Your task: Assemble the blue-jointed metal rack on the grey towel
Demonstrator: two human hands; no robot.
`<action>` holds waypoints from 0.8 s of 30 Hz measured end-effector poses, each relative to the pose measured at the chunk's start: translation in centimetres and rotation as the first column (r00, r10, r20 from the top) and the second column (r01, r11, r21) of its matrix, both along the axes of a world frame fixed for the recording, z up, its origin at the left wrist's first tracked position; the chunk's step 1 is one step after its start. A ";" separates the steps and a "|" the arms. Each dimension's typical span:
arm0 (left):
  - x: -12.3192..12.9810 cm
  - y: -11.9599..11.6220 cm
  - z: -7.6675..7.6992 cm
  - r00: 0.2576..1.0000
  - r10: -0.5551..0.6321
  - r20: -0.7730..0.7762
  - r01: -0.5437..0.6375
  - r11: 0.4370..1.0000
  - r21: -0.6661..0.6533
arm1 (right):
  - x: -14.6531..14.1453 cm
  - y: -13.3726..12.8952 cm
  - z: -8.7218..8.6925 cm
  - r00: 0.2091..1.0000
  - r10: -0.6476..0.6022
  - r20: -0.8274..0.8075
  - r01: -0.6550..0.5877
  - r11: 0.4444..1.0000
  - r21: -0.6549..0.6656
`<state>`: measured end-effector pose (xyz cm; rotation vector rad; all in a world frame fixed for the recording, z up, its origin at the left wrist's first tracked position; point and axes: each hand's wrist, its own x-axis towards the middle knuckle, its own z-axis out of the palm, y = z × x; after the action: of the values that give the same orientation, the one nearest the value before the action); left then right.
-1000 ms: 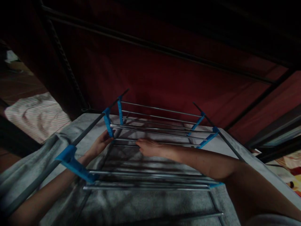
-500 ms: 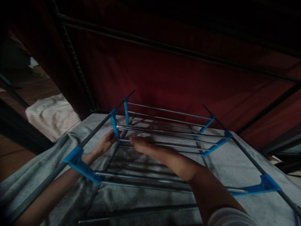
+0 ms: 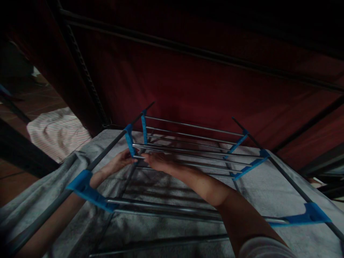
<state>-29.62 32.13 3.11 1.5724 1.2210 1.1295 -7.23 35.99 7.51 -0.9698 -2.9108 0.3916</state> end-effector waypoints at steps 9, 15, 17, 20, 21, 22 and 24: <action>0.2 -0.3 1.3 0.996 0.066 -0.059 -0.065 0.998 0.013 | -1.3 0.7 -1.0 0.998 0.034 -0.054 -0.035 0.999 -0.018; 0.0 0.1 0.8 0.999 0.052 -0.005 -0.052 0.998 -0.037 | -1.8 1.3 -0.4 0.968 0.123 -0.218 -0.137 0.989 -0.048; -0.2 0.5 0.0 0.997 0.075 0.000 -0.075 0.997 0.001 | -1.9 1.4 -0.4 0.970 0.121 -0.209 -0.137 0.988 -0.066; -0.4 1.0 -1.2 0.995 0.095 -0.018 -0.095 0.995 0.033 | -2.1 1.5 -0.8 0.982 0.073 -0.174 -0.085 0.994 -0.062; -0.5 1.1 -1.5 0.994 0.101 -0.034 -0.099 0.994 0.038 | -2.2 1.5 -0.9 0.985 0.056 -0.164 -0.066 0.996 -0.059; -0.6 1.1 -1.7 0.993 0.103 -0.053 -0.101 0.994 0.045 | -2.2 1.5 -1.1 0.987 0.044 -0.157 -0.054 0.997 -0.059; -0.8 1.1 -1.9 0.991 0.099 -0.091 -0.094 0.994 0.064 | -2.3 1.4 -1.4 0.988 0.032 -0.150 -0.043 0.997 -0.071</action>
<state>-30.43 33.20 1.17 1.6418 1.3491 1.1746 -9.49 37.38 6.16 -0.8562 -2.8013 0.5528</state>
